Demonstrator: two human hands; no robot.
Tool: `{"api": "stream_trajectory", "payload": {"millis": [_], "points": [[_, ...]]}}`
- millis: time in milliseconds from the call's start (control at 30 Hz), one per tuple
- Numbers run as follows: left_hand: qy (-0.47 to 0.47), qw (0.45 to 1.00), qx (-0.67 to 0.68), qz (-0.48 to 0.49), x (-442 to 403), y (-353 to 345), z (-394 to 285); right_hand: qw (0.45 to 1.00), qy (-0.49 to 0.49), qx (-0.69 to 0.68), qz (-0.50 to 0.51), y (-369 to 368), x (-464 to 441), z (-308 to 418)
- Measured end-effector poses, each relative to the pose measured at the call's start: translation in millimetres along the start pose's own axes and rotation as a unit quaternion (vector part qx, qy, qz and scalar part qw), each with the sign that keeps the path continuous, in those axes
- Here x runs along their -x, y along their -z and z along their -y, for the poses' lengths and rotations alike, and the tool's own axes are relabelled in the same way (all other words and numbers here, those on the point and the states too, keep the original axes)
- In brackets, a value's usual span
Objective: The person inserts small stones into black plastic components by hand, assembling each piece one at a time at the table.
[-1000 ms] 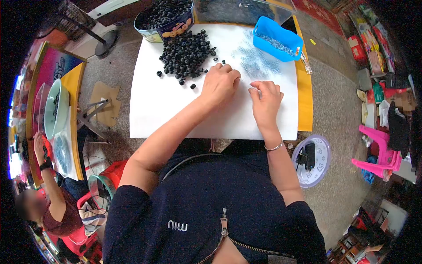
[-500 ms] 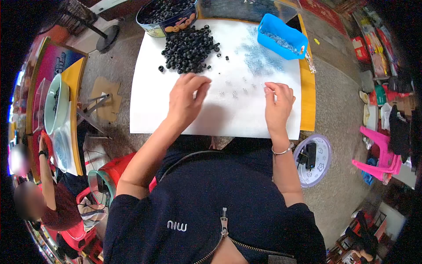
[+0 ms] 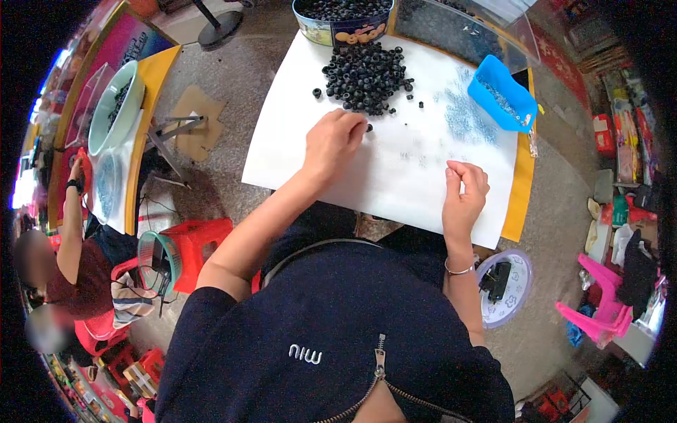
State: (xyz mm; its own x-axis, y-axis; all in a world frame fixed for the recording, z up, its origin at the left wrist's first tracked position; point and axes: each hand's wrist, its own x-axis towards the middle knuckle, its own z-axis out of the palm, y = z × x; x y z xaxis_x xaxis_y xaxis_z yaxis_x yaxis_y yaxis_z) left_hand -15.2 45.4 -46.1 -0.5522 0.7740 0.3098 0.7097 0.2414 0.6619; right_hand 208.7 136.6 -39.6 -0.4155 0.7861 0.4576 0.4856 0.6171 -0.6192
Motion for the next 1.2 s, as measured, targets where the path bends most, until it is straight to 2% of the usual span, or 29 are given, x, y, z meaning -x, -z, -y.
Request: {"api": "stream_trajectory", "payload": {"millis": [133, 367, 467, 567, 633, 700, 800, 900, 1000, 1100, 1167, 1200], "points": [[-0.066, 0.994, -0.087, 0.027, -5.2, -18.2, 4.0, 1.0, 0.019, -0.007, 0.022, 1.6, 3.3, 2.6], [-0.096, 0.993, -0.052, 0.032, -0.2, -15.5, -0.3, 0.999, 0.014, -0.015, 0.03, 2.7, 2.2, 4.5], [-0.049, 0.998, -0.009, 0.032, 2.1, -13.4, -2.2, 0.999, 0.024, -0.017, 0.022, -0.9, -3.8, 7.3], [0.029, 0.99, 0.081, 0.116, 5.5, 5.7, -10.4, 0.999, 0.034, -0.009, 0.026, -3.7, -11.8, 6.4], [0.141, 0.952, 0.219, 0.159, 9.5, 11.1, -7.3, 0.999, 0.046, 0.007, 0.022, -7.9, -20.8, 2.7], [0.25, 0.868, 0.389, 0.181, 13.1, 13.4, -2.7, 0.997, 0.065, 0.016, 0.037, -14.6, -30.7, -0.6], [0.297, 0.784, 0.501, 0.213, 12.5, 14.9, 2.2, 0.989, 0.109, 0.043, 0.095, -26.2, -46.0, 2.7], [0.32, 0.75, 0.54, 0.209, 11.8, 15.3, -3.5, 0.961, 0.16, 0.141, 0.175, -37.6, -56.5, 12.9], [0.341, 0.683, 0.604, 0.228, 10.3, 12.4, -2.2, 0.948, 0.185, 0.159, 0.206, -47.4, -60.2, 6.2], [0.366, 0.646, 0.628, 0.233, 8.8, 15.9, -8.0, 0.962, 0.167, 0.11, 0.188, -45.9, -64.7, 5.9], [0.361, 0.602, 0.67, 0.242, 10.6, 9.0, -0.1, 0.979, -0.015, -0.058, 0.193, -39.4, -63.0, 17.9], [0.359, 0.578, 0.69, 0.247, 11.6, 6.4, 2.2, 0.965, -0.109, -0.14, 0.192, -35.5, -61.8, 25.8]]}}
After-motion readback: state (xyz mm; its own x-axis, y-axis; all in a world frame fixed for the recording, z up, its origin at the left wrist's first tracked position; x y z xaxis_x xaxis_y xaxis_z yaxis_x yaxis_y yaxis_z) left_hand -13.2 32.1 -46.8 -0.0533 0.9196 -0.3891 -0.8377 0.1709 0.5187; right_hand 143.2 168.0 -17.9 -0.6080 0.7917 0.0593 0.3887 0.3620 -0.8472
